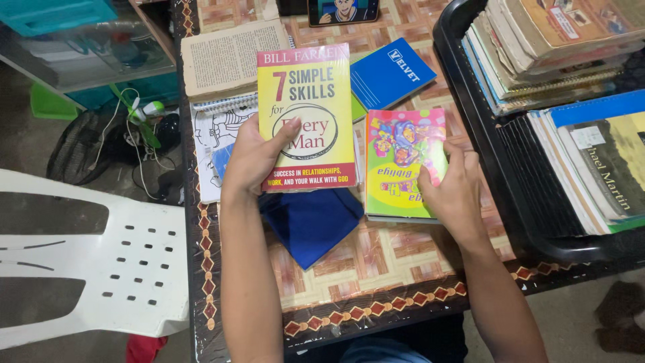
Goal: The person repeatedly picks up books and notebooks from a table, flips them over, and places them onto a black tray. The person handles items one at a time, occasionally adjusting the stack on the tray.
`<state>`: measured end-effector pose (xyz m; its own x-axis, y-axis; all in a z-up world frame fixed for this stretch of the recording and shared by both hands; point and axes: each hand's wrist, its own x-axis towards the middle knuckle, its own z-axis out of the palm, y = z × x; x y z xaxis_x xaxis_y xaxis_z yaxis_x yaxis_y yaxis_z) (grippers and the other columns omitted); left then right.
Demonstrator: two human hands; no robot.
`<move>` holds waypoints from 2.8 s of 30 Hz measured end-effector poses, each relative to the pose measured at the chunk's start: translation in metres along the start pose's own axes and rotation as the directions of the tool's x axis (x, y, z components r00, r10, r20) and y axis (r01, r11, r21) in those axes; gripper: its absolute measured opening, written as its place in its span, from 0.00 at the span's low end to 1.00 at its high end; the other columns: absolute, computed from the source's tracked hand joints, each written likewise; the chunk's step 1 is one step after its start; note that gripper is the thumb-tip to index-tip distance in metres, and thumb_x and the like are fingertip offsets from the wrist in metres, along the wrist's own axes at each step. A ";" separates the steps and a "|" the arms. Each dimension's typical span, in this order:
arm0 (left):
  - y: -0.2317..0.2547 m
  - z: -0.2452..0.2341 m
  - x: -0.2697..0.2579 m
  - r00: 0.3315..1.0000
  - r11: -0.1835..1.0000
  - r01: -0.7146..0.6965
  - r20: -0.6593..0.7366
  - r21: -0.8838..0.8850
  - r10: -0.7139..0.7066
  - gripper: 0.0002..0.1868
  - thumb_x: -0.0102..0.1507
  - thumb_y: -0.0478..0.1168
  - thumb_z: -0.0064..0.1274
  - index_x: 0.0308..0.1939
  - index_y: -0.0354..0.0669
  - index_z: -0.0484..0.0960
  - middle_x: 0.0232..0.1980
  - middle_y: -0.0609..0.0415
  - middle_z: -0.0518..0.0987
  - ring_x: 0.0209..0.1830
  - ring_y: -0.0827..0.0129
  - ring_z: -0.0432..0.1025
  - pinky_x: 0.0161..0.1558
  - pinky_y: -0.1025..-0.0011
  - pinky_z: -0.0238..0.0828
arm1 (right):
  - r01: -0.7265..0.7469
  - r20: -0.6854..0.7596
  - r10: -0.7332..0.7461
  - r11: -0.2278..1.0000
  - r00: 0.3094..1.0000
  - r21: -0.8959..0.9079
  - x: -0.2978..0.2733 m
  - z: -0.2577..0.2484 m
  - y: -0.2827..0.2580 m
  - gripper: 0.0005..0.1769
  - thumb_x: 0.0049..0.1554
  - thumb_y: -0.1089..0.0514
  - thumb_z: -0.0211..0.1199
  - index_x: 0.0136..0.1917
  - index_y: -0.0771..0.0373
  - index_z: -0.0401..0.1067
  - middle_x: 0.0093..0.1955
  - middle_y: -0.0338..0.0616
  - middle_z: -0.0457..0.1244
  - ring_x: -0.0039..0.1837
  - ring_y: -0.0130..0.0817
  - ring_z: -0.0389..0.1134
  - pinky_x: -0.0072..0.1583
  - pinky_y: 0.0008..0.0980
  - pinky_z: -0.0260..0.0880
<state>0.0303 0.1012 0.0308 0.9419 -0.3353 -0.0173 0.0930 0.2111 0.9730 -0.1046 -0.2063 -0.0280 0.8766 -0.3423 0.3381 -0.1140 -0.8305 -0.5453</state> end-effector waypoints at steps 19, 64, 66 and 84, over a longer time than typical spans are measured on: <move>0.005 0.021 -0.004 0.999 0.998 0.046 0.008 -0.032 -0.045 0.25 0.61 0.39 0.63 0.57 0.29 0.74 0.51 0.45 0.84 0.45 0.70 0.81 0.47 0.70 0.82 | 0.121 -0.011 -0.121 0.993 0.993 0.002 0.004 0.000 0.008 0.30 0.54 0.56 0.69 0.66 0.73 0.70 0.58 0.61 0.58 0.59 0.55 0.65 0.60 0.46 0.67; -0.103 0.115 0.002 0.992 0.440 -0.001 0.058 0.898 -0.116 0.45 0.62 0.68 0.54 0.50 0.18 0.72 0.40 0.25 0.80 0.43 0.37 0.78 0.46 0.50 0.76 | -0.295 0.271 0.282 0.043 0.920 0.955 0.017 -0.016 0.096 0.21 0.68 0.65 0.50 0.73 0.68 0.55 0.68 0.54 0.63 0.65 0.41 0.69 0.66 0.42 0.71; -0.112 0.114 0.010 0.988 0.466 -0.013 0.084 0.884 -0.130 0.44 0.59 0.68 0.56 0.47 0.20 0.74 0.37 0.28 0.81 0.41 0.39 0.79 0.45 0.51 0.76 | -0.290 0.275 0.280 0.012 0.920 0.957 0.022 -0.021 0.097 0.22 0.68 0.64 0.49 0.74 0.69 0.57 0.68 0.53 0.63 0.67 0.43 0.68 0.69 0.43 0.69; -0.107 0.085 0.019 0.963 0.690 0.115 0.089 0.715 -0.253 0.23 0.61 0.52 0.60 0.44 0.33 0.83 0.42 0.41 0.86 0.43 0.56 0.82 0.46 0.62 0.76 | -0.407 0.404 0.241 -0.041 0.882 0.913 0.016 -0.034 0.072 0.23 0.68 0.62 0.45 0.75 0.69 0.56 0.71 0.55 0.61 0.70 0.44 0.66 0.70 0.43 0.67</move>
<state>0.0108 -0.0061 -0.0543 0.8549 -0.4586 -0.2427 -0.0579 -0.5492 0.8337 -0.1142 -0.2860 -0.0357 0.9351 -0.3242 -0.1430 0.0746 0.5745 -0.8151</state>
